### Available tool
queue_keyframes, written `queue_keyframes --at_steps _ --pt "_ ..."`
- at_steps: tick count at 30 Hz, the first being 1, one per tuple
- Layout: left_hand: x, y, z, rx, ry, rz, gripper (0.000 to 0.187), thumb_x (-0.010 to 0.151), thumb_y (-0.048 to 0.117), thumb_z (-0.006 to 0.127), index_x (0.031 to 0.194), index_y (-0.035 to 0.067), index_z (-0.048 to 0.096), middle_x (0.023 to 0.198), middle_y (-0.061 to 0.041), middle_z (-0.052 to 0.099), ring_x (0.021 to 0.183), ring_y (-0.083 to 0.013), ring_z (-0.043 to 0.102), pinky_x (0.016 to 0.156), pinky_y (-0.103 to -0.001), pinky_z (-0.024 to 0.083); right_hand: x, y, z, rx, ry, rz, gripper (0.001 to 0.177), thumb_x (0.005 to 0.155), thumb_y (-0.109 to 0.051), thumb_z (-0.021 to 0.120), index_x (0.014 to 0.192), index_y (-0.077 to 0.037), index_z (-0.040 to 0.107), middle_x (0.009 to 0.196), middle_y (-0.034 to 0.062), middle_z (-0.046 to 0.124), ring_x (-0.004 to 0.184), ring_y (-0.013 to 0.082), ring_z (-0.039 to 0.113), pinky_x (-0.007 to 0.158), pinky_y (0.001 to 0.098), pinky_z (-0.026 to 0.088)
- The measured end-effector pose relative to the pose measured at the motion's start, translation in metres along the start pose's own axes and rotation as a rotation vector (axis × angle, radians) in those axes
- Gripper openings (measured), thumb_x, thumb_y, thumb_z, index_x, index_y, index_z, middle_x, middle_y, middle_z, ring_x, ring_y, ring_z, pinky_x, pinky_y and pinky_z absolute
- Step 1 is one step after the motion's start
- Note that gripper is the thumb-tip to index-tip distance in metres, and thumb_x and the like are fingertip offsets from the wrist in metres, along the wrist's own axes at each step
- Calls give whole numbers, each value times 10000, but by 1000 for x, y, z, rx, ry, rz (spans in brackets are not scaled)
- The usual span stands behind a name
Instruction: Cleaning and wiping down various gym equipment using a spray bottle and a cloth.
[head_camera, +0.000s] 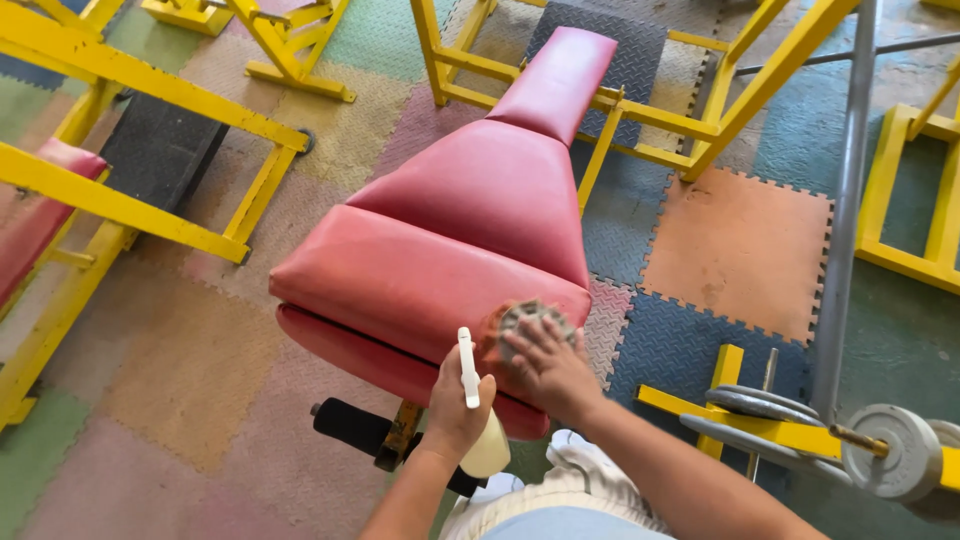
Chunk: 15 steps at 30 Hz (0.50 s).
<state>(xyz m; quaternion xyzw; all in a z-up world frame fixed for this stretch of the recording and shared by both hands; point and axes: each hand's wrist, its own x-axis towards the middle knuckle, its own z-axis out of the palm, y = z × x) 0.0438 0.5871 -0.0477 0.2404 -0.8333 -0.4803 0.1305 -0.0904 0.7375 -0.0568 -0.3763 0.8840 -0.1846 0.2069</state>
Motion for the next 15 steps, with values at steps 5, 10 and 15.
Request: queue_keyframes --at_steps 5,10,15 --pt "-13 -17 12 123 7 -22 664 887 184 670 1425 -49 359 1384 -363 476 1296 -533 469 1126 -531 413 80 100 42 80 79 82 547 1043 -525 336 1557 -351 407 1682 32 258 1565 272 169 1233 525 91" --pt "-18 -6 8 113 -20 -51 647 863 167 629 1432 12 362 1447 -320 442 1408 -516 405 1146 -520 392 121 127 39 208 69 349 554 1029 -526 365 1543 -330 428 1695 75 246 1514 441 188 1226 509 218" --pt "-17 -2 2 95 -56 -95 595 869 169 628 1399 34 391 1458 -295 451 1418 -501 395 1137 -510 396 102 114 61 238 229 341 525 1062 -465 398 1528 -230 463 1673 171 252 1522 482 197 1247 530 180"
